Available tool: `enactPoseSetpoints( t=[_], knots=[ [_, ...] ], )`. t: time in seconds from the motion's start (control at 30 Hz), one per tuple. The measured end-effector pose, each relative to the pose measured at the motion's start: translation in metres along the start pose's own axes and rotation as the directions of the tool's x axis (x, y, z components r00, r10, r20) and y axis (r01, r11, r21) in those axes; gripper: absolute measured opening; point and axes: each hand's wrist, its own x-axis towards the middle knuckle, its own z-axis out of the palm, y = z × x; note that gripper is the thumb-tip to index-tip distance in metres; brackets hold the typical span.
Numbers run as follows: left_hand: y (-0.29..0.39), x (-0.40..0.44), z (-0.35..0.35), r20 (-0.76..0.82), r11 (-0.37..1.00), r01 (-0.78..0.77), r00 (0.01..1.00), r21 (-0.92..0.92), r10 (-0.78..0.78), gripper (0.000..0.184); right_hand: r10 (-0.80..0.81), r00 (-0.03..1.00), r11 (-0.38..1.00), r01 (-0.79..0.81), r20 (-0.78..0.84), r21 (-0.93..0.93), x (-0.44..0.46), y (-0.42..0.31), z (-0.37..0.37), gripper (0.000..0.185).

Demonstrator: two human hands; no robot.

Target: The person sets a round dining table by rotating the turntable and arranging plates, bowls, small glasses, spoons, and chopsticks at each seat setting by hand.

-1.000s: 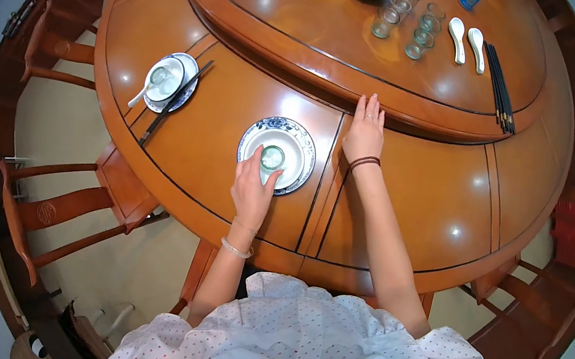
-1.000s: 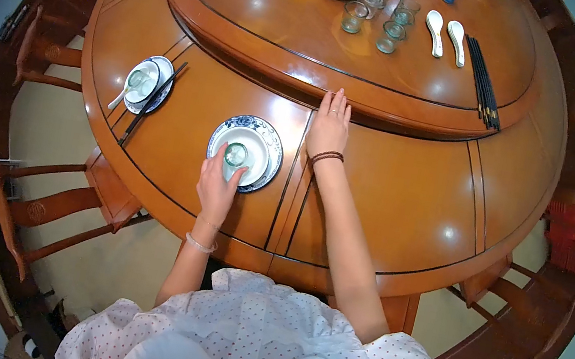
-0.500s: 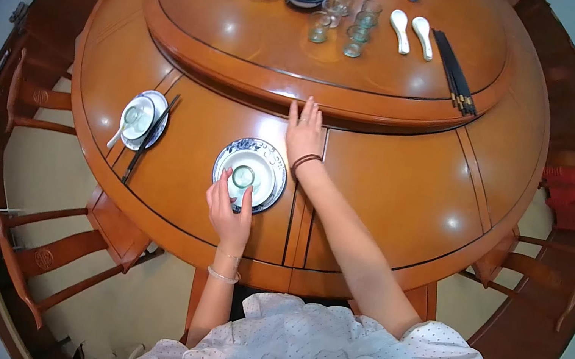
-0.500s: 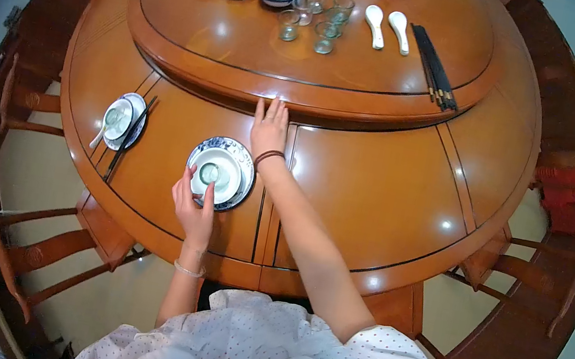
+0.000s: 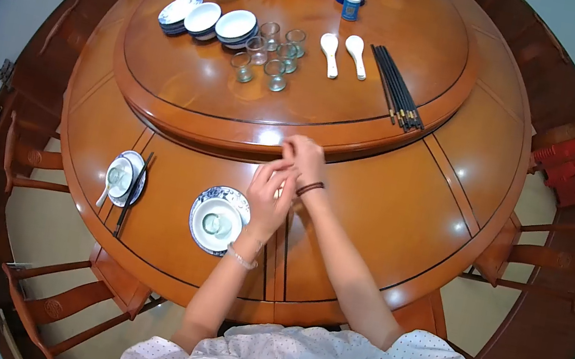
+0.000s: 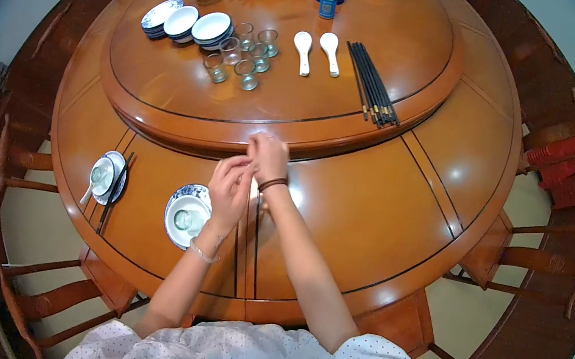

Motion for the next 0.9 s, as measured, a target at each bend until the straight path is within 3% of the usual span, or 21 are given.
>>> enactPoseSetpoints(
  t=[0.07,0.1,0.13,0.23,0.3,0.33,0.4,0.47,0.5,0.53,0.6,0.63,0.77,0.9],
  knots=[
    [-0.007,0.022,0.028,0.123,0.993,0.108,0.987,-0.05,-0.101,0.008,0.224,0.972,0.974,-0.225,-0.073,-0.012,0.015,0.023,-0.027,0.019],
    [-0.012,0.033,0.043,0.128,0.993,0.104,0.987,-0.049,-0.097,0.008,0.258,0.957,0.962,-0.267,-0.13,-0.063,0.024,0.03,-0.043,0.022],
    [-0.017,0.044,0.058,0.142,0.986,0.161,0.977,-0.03,-0.156,0.01,0.264,0.95,0.929,-0.297,-0.165,-0.222,0.033,0.042,-0.052,0.024],
    [-0.033,0.082,0.103,0.2,0.971,0.236,0.951,0.026,-0.236,0.017,0.321,0.924,0.876,-0.372,-0.206,-0.306,0.06,0.069,-0.068,0.02],
    [-0.049,0.102,0.135,0.233,0.961,0.274,0.934,0.017,-0.271,0.018,0.253,0.9,0.812,-0.397,-0.354,-0.429,0.072,0.085,-0.068,0.016],
    [-0.057,0.111,0.152,0.238,0.958,0.285,0.928,0.04,-0.286,0.02,0.256,0.9,0.809,-0.4,-0.353,-0.431,0.077,0.093,-0.065,0.016],
    [-0.071,0.132,0.183,0.246,0.952,0.298,0.92,0.066,-0.305,0.022,0.297,0.86,0.76,-0.476,-0.414,-0.443,0.086,0.11,-0.062,0.024],
    [-0.084,0.152,0.206,0.245,0.95,0.243,0.926,0.196,-0.287,0.025,0.3,0.863,0.767,-0.471,-0.406,-0.435,0.088,0.119,-0.061,0.029],
    [-0.09,0.163,0.213,0.31,0.933,0.223,0.899,0.282,-0.308,0.038,0.296,0.866,0.755,-0.471,-0.403,-0.456,0.09,0.123,-0.063,0.03],
    [-0.095,0.171,0.22,0.305,0.932,0.23,0.899,0.28,-0.313,0.038,0.293,0.869,0.742,-0.47,-0.399,-0.478,0.092,0.127,-0.064,0.03],
    [-0.105,0.181,0.234,0.323,0.841,0.242,0.844,0.483,-0.428,0.051,0.298,0.873,0.727,-0.469,-0.386,-0.501,0.096,0.135,-0.065,0.031],
    [-0.112,0.185,0.237,0.362,0.839,0.22,0.826,0.497,-0.431,0.058,0.305,0.884,0.719,-0.458,-0.355,-0.523,0.097,0.137,-0.065,0.031],
    [-0.138,0.188,0.251,0.363,0.844,0.221,0.828,0.489,-0.427,0.032,0.275,0.913,0.71,-0.405,-0.302,-0.577,0.099,0.141,-0.062,0.031],
    [-0.135,0.185,0.245,0.351,0.868,0.203,0.854,0.454,-0.383,0.03,0.255,0.923,0.712,-0.381,-0.288,-0.59,0.102,0.133,-0.066,0.031]
  ],
)
